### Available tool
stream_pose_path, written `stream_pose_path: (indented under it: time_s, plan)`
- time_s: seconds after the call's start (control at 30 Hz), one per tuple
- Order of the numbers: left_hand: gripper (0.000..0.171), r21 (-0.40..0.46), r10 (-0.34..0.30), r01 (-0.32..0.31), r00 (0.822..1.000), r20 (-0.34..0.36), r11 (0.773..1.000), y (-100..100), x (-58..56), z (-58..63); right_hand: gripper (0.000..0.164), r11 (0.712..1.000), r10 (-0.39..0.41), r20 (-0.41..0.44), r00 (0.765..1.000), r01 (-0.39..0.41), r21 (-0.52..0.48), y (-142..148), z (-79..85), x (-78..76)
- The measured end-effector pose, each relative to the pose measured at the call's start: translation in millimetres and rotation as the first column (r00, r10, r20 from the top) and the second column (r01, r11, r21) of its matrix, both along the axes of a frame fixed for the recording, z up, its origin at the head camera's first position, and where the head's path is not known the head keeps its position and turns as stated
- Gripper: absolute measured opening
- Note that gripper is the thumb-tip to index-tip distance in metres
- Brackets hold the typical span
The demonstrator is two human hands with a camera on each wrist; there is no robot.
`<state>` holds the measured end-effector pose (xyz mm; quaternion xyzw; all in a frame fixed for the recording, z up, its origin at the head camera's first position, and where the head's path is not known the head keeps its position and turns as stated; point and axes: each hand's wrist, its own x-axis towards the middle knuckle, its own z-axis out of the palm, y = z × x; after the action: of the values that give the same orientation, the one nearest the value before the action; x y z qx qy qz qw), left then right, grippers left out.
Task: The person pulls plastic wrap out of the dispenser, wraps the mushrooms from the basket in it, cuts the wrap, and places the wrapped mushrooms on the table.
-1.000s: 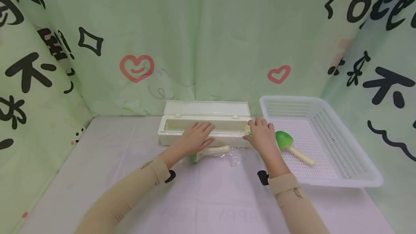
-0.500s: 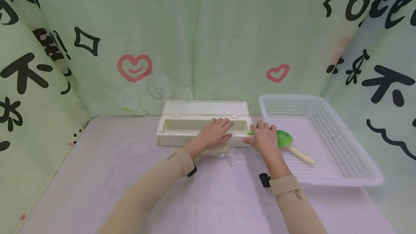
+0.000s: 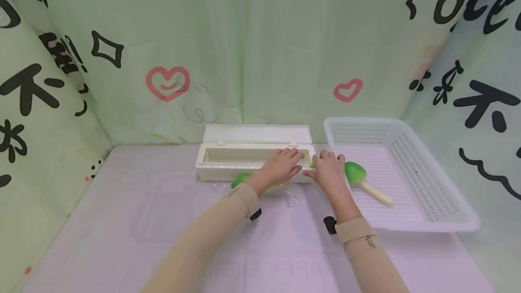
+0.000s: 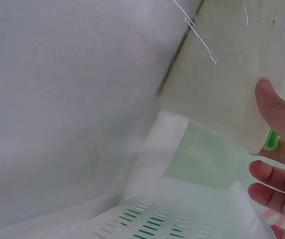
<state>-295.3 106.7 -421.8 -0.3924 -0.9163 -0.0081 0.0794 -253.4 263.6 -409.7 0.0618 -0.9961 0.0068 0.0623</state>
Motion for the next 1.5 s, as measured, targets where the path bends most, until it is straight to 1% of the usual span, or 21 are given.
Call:
stream_pose_path:
  time_s: [0.17, 0.3, 0.4, 0.53, 0.8, 1.0, 1.1, 1.23, 1.33, 1.43, 1.5]
  plan:
    - [0.032, 0.025, 0.015, -0.016, 1.0, 0.023, 1.0, 16, 0.5, -5.5, 0.061, 0.998, -0.028, 0.008, 1.0, 0.029, -0.048, 4, 0.0, 1.4]
    - [0.032, 0.067, 0.051, -0.056, 0.996, 0.074, 0.996, 24, 2.1, -7.6, 0.06, 0.997, -0.032, -0.026, 0.999, 0.03, -0.07, 5, -1.4, 1.6]
    - [0.032, 0.079, 0.071, -0.079, 0.993, 0.093, 0.994, 27, 4.2, -6.9, 0.057, 0.997, -0.036, -0.049, 0.998, 0.032, -0.071, 5, -3.8, 0.6]
    - [0.033, 0.083, 0.09, -0.097, 0.992, 0.087, 0.992, 29, 4.9, -7.7, 0.055, 0.997, -0.04, -0.06, 0.997, 0.036, -0.068, 5, -6.1, 0.5]
    - [0.031, 0.117, 0.1, -0.109, 0.992, 0.082, 0.987, 33, 3.5, -9.4, 0.055, 0.997, -0.036, -0.05, 0.998, 0.033, -0.068, 6, -4.5, 2.3]
    - [0.032, 0.094, 0.122, -0.128, 0.99, 0.073, 0.987, 35, 2.2, -9.9, 0.056, 0.997, -0.038, -0.033, 0.999, 0.036, -0.066, 6, -3.5, 2.8]
    - [0.033, 0.065, 0.112, -0.115, 0.993, 0.048, 0.991, 33, 1.2, -10.3, 0.054, 0.997, -0.037, -0.037, 0.999, 0.034, -0.068, 5, -4.2, 1.9]
    - [0.03, 0.02, 0.085, -0.084, 0.995, -0.048, 0.996, 28, -0.1, -11.0, 0.052, 0.997, -0.036, -0.054, 0.998, 0.032, -0.075, 6, -4.5, 1.1]
    - [0.026, -0.02, 0.066, -0.068, 0.991, -0.117, 0.997, 23, -0.6, -11.9, 0.051, 0.998, -0.03, -0.06, 0.998, 0.026, -0.061, 6, -4.5, 1.9]
    - [0.026, -0.067, 0.05, -0.06, 0.989, -0.142, 0.996, 20, -0.5, -12.5, 0.049, 0.999, -0.019, -0.063, 0.998, 0.017, -0.034, 5, -5.3, 3.0]
    - [0.026, -0.097, 0.043, -0.057, 0.989, -0.141, 0.994, 18, -0.1, -12.4, 0.048, 1.0, -0.008, -0.064, 0.998, 0.007, -0.015, 4, -6.1, 3.3]
